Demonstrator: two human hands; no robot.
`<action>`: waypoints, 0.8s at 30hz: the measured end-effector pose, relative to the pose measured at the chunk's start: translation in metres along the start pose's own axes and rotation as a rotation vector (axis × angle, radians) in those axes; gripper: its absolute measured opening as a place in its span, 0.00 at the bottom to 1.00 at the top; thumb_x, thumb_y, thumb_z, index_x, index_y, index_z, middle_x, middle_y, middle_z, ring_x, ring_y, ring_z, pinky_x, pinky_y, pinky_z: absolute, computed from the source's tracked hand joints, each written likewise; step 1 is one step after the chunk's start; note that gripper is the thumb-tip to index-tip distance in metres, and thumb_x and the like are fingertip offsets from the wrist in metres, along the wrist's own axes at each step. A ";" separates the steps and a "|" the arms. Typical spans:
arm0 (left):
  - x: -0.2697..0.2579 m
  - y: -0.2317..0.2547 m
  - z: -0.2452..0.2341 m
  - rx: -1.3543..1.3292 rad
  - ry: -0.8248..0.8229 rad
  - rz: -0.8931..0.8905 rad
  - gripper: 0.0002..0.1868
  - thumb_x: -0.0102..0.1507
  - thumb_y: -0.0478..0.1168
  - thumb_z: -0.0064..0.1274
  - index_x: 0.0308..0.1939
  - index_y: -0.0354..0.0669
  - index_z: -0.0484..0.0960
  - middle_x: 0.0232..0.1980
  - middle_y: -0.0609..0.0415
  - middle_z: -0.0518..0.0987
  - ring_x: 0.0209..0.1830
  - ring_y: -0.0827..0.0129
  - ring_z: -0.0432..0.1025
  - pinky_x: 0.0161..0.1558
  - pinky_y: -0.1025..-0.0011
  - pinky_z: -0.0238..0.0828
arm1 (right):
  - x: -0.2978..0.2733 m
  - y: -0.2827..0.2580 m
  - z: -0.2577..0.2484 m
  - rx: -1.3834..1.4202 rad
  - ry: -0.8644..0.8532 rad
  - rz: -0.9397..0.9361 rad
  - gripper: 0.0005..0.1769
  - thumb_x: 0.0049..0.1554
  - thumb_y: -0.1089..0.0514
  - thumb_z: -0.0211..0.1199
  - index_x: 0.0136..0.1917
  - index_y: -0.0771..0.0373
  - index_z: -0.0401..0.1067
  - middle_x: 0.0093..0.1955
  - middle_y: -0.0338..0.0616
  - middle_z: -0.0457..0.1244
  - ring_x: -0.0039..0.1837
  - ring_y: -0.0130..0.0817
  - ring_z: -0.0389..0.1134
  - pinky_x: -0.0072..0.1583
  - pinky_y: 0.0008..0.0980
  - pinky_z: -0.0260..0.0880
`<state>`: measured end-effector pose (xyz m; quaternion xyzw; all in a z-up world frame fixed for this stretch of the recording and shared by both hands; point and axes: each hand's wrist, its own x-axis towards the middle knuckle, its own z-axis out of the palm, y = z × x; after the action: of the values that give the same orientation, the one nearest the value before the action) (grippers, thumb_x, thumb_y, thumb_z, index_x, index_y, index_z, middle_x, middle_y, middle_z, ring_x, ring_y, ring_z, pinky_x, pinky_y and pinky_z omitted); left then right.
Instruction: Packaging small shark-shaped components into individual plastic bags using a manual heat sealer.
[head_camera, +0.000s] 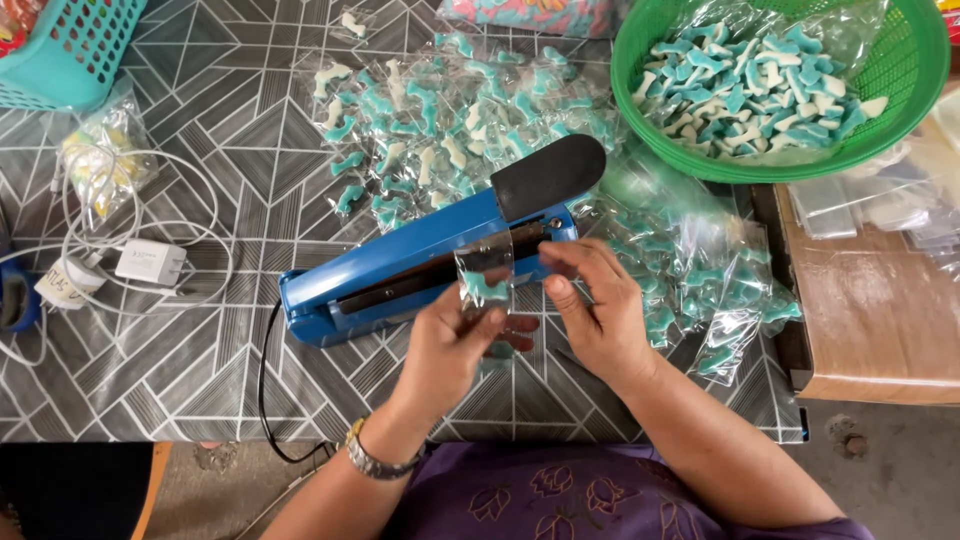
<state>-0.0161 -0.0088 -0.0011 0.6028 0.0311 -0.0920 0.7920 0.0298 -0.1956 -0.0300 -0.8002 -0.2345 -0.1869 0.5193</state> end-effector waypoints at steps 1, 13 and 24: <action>-0.001 -0.004 0.000 0.000 -0.005 -0.002 0.19 0.66 0.35 0.56 0.60 0.31 0.79 0.40 0.29 0.86 0.32 0.50 0.84 0.30 0.60 0.86 | 0.002 -0.007 -0.001 -0.003 0.003 0.003 0.18 0.64 0.53 0.61 0.63 0.66 0.77 0.52 0.47 0.70 0.50 0.43 0.72 0.57 0.40 0.73; -0.009 -0.013 -0.005 0.328 -0.495 -0.266 0.27 0.61 0.37 0.61 0.65 0.48 0.79 0.60 0.58 0.84 0.59 0.69 0.79 0.63 0.71 0.79 | 0.021 -0.057 -0.096 0.154 -0.028 0.448 0.06 0.63 0.65 0.61 0.53 0.61 0.77 0.48 0.45 0.74 0.41 0.29 0.74 0.40 0.25 0.79; -0.018 -0.006 -0.006 0.471 -0.475 -0.259 0.26 0.64 0.44 0.55 0.67 0.47 0.76 0.58 0.55 0.85 0.55 0.69 0.81 0.56 0.71 0.81 | 0.148 -0.011 -0.110 -0.213 0.276 0.047 0.06 0.79 0.61 0.55 0.65 0.65 0.68 0.55 0.51 0.67 0.46 0.39 0.76 0.42 0.32 0.74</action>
<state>-0.0349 -0.0025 -0.0056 0.7216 -0.0999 -0.3340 0.5982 0.1392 -0.2656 0.1012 -0.8228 -0.1208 -0.3067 0.4629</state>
